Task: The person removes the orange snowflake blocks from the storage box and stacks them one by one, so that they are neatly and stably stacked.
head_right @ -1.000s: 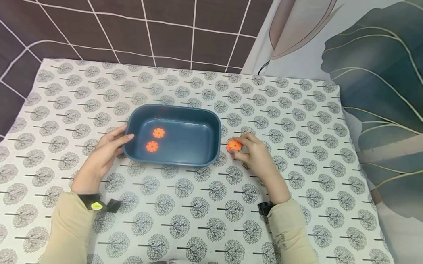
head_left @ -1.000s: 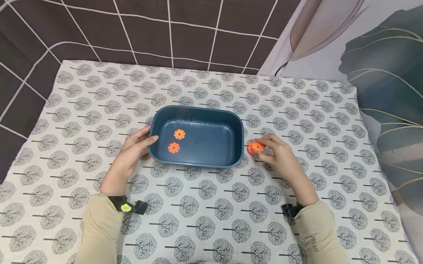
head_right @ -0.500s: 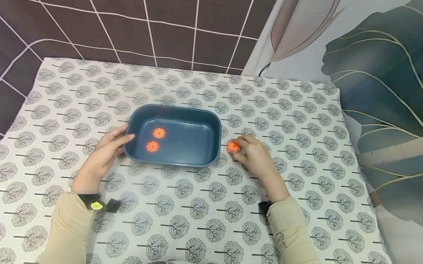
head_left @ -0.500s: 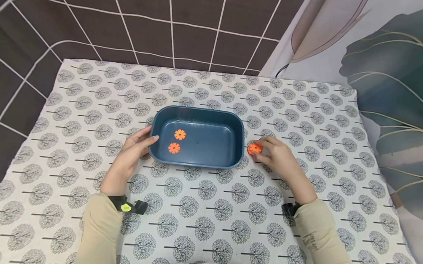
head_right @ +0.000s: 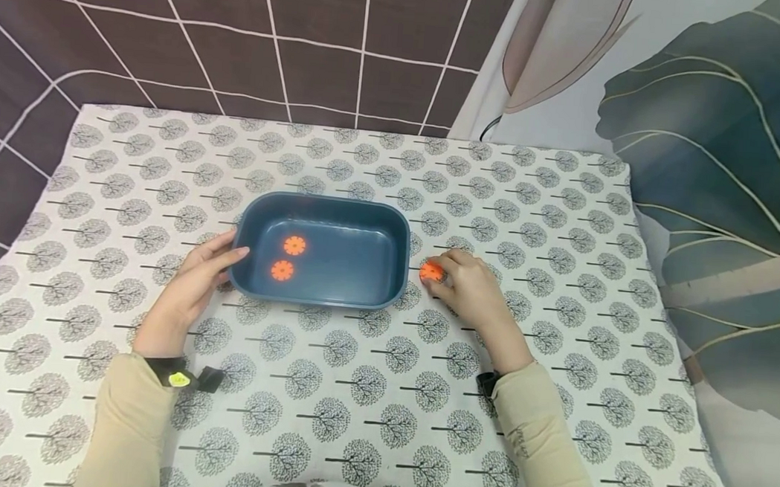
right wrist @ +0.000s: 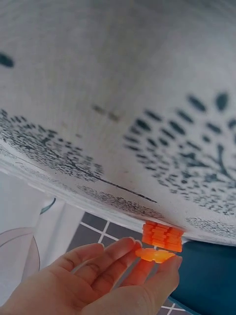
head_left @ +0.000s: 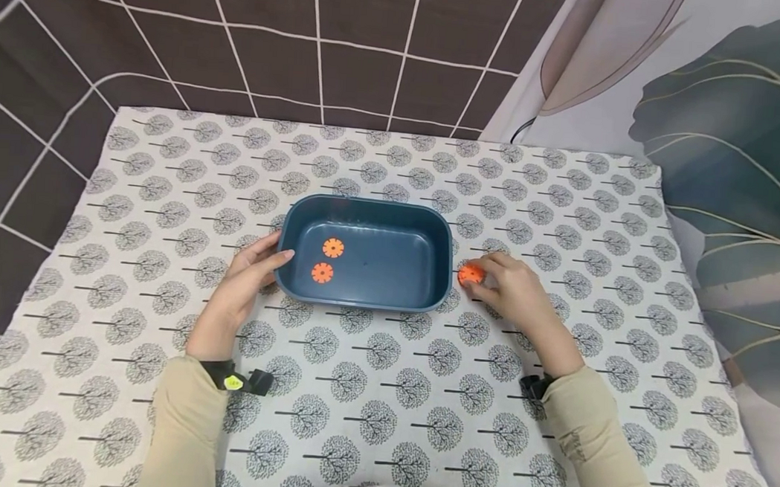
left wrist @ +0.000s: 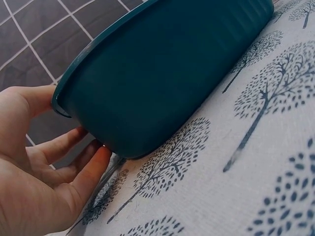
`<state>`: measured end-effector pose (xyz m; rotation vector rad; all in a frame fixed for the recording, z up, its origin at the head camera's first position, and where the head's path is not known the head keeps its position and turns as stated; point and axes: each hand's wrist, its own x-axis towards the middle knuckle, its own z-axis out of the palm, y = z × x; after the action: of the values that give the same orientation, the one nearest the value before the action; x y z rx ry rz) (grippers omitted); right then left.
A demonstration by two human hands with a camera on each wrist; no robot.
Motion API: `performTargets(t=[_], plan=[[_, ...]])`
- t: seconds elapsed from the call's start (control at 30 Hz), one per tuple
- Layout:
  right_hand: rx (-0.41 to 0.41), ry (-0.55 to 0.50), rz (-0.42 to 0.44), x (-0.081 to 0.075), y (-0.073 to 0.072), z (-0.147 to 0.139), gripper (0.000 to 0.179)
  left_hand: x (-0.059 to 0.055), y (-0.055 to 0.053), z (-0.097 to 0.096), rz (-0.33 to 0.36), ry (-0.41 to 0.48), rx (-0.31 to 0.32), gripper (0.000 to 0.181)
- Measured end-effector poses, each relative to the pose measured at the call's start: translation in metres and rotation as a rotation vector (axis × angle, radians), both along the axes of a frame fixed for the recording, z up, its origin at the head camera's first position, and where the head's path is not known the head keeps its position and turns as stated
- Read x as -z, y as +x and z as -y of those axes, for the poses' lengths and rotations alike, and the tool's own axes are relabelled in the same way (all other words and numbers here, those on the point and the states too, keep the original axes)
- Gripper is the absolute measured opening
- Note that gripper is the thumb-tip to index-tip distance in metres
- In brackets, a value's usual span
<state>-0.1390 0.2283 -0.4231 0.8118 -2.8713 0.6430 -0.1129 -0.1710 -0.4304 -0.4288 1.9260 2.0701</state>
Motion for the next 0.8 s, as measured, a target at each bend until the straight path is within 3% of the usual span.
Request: performTargets(t=[0.5, 0.8], plan=[[0.015, 0.026, 0.050, -0.0020, 0.0019, 0.0016, 0.041, -0.0017, 0.0013, 0.0003, -0.006, 0.013, 0.001, 0.064], [0.027, 0.012, 0.034, -0.0013, 0.0023, 0.0009, 0.041, -0.0016, 0.0013, -0.0003, -0.016, 0.016, 0.006, 0.063]])
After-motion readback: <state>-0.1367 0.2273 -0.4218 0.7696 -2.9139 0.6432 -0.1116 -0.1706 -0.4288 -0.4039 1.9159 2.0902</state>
